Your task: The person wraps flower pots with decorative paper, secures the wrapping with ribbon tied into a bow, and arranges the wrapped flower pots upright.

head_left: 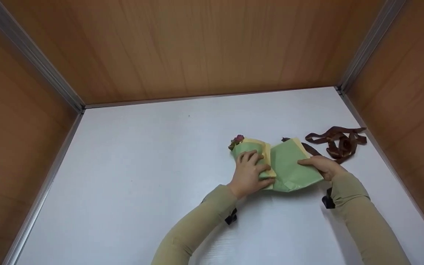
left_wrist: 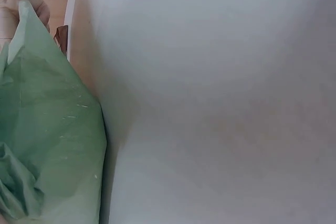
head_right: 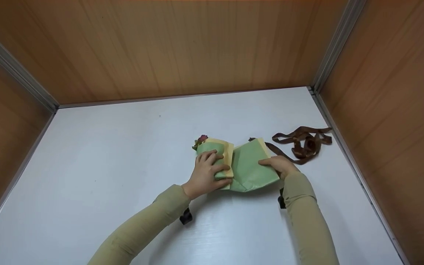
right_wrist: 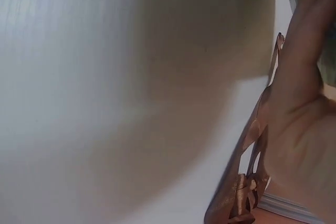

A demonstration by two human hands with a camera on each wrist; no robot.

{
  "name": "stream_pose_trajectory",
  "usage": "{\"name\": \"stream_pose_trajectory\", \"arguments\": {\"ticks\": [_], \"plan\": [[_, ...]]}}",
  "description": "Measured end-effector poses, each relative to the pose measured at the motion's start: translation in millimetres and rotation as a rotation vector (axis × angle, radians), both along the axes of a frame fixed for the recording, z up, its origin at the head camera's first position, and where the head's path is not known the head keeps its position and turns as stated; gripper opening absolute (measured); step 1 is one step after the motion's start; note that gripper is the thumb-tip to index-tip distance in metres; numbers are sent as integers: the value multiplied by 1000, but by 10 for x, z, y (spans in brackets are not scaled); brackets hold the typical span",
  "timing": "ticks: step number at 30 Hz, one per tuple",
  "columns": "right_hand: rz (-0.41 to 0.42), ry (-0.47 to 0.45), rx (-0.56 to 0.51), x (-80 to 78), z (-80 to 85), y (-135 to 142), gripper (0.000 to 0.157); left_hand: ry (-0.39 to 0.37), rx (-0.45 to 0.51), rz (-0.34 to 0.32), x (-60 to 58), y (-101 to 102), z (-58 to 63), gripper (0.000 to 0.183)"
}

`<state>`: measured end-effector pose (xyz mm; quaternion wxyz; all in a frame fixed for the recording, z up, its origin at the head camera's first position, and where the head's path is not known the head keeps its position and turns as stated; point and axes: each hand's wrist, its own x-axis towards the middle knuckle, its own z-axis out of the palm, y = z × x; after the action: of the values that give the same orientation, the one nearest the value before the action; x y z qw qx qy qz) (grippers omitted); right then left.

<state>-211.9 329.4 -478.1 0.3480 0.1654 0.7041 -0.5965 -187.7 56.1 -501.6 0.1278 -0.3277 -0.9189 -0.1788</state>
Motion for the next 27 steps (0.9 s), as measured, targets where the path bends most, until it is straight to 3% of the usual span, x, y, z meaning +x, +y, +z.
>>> {"name": "stream_pose_trajectory", "arguments": {"ticks": [10,20,27], "plan": [[35,61,-135,-5,77,-37,39,36,9,7,-7,-13,-17,33],[69,160,-169,-43,224,-199,24,63,8,3,3,-42,-20,33],[96,239,-275,-35,315,-376,15,74,-12,14,-29,-62,-34,33]]}}
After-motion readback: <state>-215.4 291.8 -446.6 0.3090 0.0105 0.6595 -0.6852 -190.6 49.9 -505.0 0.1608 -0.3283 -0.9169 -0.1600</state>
